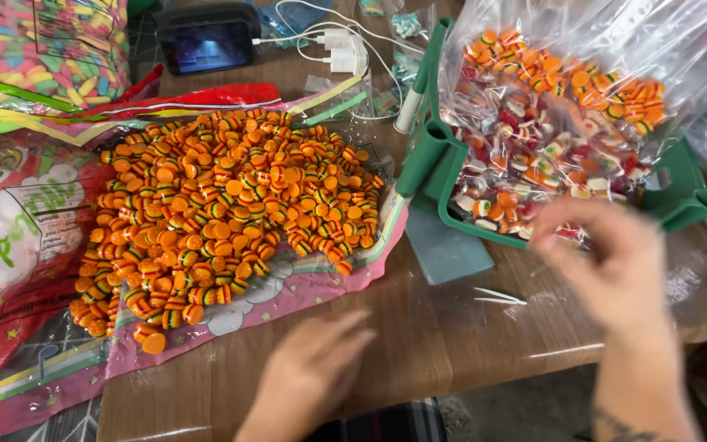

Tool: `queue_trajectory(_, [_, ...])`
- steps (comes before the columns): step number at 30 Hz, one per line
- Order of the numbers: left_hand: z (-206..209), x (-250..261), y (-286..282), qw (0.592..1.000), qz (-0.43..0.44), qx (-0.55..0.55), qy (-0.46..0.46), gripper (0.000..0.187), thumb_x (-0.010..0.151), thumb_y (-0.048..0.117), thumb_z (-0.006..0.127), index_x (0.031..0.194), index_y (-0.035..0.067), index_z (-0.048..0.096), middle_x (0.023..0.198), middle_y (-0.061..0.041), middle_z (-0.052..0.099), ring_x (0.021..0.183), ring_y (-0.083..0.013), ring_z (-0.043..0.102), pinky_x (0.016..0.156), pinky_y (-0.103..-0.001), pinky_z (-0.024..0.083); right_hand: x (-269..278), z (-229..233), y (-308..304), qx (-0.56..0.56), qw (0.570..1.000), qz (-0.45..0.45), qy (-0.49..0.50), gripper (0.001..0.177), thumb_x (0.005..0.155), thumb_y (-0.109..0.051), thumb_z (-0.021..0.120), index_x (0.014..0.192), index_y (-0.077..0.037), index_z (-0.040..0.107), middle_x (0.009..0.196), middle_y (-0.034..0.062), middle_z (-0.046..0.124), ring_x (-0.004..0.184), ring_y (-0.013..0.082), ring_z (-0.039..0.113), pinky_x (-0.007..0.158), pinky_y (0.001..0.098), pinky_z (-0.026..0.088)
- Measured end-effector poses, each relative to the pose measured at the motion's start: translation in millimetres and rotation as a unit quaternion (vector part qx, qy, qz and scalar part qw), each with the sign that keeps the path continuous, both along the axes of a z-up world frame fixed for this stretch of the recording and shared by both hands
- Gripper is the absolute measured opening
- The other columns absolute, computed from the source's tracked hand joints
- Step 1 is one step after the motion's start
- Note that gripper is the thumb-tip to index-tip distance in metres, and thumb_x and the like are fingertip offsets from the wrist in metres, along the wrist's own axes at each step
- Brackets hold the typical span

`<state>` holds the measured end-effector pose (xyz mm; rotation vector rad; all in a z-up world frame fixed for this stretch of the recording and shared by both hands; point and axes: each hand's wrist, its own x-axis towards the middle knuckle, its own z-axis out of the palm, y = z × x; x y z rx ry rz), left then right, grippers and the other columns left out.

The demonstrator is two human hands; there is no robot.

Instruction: Packaging small burger-shaped gummy candies into clear plastic bags

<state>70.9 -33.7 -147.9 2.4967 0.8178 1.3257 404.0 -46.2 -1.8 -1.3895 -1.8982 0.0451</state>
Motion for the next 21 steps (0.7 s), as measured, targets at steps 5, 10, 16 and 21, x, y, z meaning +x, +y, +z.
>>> queue_trajectory(5, [-26, 116, 4, 0.992, -0.094, 0.023, 0.085, 0.047, 0.088, 0.015, 0.071, 0.131, -0.001, 0.062, 0.146, -0.019, 0.058, 0.114, -0.0355, 0.062, 0.098, -0.047, 0.049, -23, -89, -32, 0.032, 0.998, 0.026, 0.041, 0.027, 0.091, -0.009, 0.074, 0.117, -0.009, 0.069, 0.100, 0.0025, 0.078, 0.088, 0.0101, 0.079, 0.081, 0.0193, 0.067])
queue_trajectory(10, [-44, 127, -13, 0.978, 0.067, 0.103, 0.167, 0.014, 0.084, 0.015, 0.065, 0.097, 0.014, 0.072, 0.091, -0.012, 0.065, 0.076, -0.0302, 0.060, 0.059, -0.040, 0.047, -36, -113, -44, -0.018, 0.997, -0.076, 0.014, 0.018, 0.095, -0.015, 0.066, 0.110, -0.007, 0.072, 0.107, 0.0066, 0.073, 0.099, 0.0202, 0.073, 0.087, 0.0356, 0.059])
queue_trajectory(16, [-19, 75, -21, 0.982, 0.060, 0.132, 0.119, 0.013, 0.091, 0.010, 0.057, 0.085, 0.009, 0.069, 0.088, -0.011, 0.057, 0.076, -0.0320, 0.056, 0.101, -0.057, 0.050, -39, -131, -65, -0.053, 0.990, 0.112, -0.068, 0.072, 0.080, -0.037, 0.086, 0.142, -0.015, 0.057, 0.152, 0.0103, 0.056, 0.142, 0.0305, 0.054, 0.116, 0.0491, 0.042])
queue_trajectory(21, [34, 38, -33, 0.992, -0.047, 0.117, 0.004, 0.015, 0.104, 0.009, 0.057, 0.113, 0.004, 0.068, 0.106, -0.012, 0.063, 0.087, -0.0276, 0.062, 0.086, -0.046, 0.053, -46, -153, -70, 0.014, 0.992, 0.120, 0.047, 0.053, 0.085, -0.004, 0.077, 0.134, -0.006, 0.057, 0.108, 0.0050, 0.078, 0.130, 0.0363, 0.063, 0.109, 0.0481, 0.055])
